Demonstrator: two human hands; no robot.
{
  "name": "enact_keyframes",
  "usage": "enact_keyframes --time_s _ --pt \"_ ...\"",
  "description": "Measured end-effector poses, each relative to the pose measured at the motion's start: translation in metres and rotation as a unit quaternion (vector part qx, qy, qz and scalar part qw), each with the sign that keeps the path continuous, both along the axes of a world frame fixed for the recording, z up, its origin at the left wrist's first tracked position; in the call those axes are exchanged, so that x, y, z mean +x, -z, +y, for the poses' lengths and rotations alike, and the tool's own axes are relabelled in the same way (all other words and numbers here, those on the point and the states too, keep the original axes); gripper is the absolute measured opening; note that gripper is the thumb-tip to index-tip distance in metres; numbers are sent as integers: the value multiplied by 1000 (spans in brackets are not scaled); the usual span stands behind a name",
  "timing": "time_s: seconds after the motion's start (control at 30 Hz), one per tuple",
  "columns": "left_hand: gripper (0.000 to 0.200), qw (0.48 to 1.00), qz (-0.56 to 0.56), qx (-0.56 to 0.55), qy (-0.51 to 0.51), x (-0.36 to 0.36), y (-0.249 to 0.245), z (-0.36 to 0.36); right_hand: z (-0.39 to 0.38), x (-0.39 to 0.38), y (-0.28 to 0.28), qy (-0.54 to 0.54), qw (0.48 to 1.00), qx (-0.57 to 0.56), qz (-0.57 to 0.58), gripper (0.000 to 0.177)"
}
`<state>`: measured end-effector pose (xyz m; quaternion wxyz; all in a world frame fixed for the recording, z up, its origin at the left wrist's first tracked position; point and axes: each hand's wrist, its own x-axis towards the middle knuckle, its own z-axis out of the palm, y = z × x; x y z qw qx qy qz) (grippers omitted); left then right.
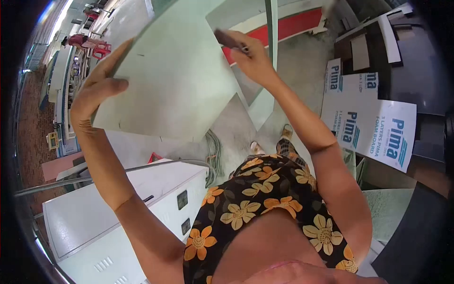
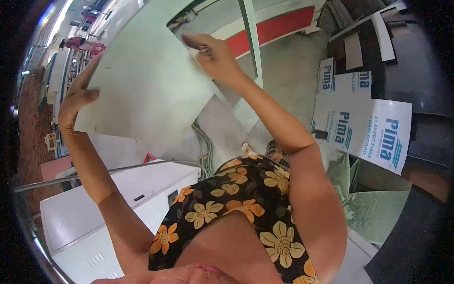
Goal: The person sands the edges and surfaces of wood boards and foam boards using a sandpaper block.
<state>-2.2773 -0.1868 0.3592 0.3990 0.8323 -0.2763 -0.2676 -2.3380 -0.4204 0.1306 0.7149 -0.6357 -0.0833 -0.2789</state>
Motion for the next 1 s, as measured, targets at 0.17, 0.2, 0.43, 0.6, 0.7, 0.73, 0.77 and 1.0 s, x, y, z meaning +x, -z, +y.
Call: enact_keyframes --time_s 0.17,0.2,0.43,0.6,0.7,0.73,0.77,1.0 --pt "87 998 -36 3 -49 2 2 -3 13 -13 39 -41 991 -92 88 48" --pt "89 997 -50 9 -58 5 6 -1 15 -22 61 -53 982 -120 138 48" --pt "96 989 -92 -30 -112 -7 13 -5 39 -61 244 -24 925 -296 238 40" --pt "96 987 -88 -42 -132 -6 15 -1 14 -48 308 42 895 -431 105 41" --pt "95 984 -97 -39 -143 -8 16 -3 -17 -32 263 112 863 -444 215 38" --pt "96 984 -98 -31 -147 -10 13 -4 -23 -29 257 129 858 -448 217 38" --pt "96 983 -100 -24 -150 -12 12 -6 -32 -24 256 146 853 -451 219 37" --pt "93 976 -146 -29 -159 -18 17 -12 -32 -15 318 196 802 -511 239 24"
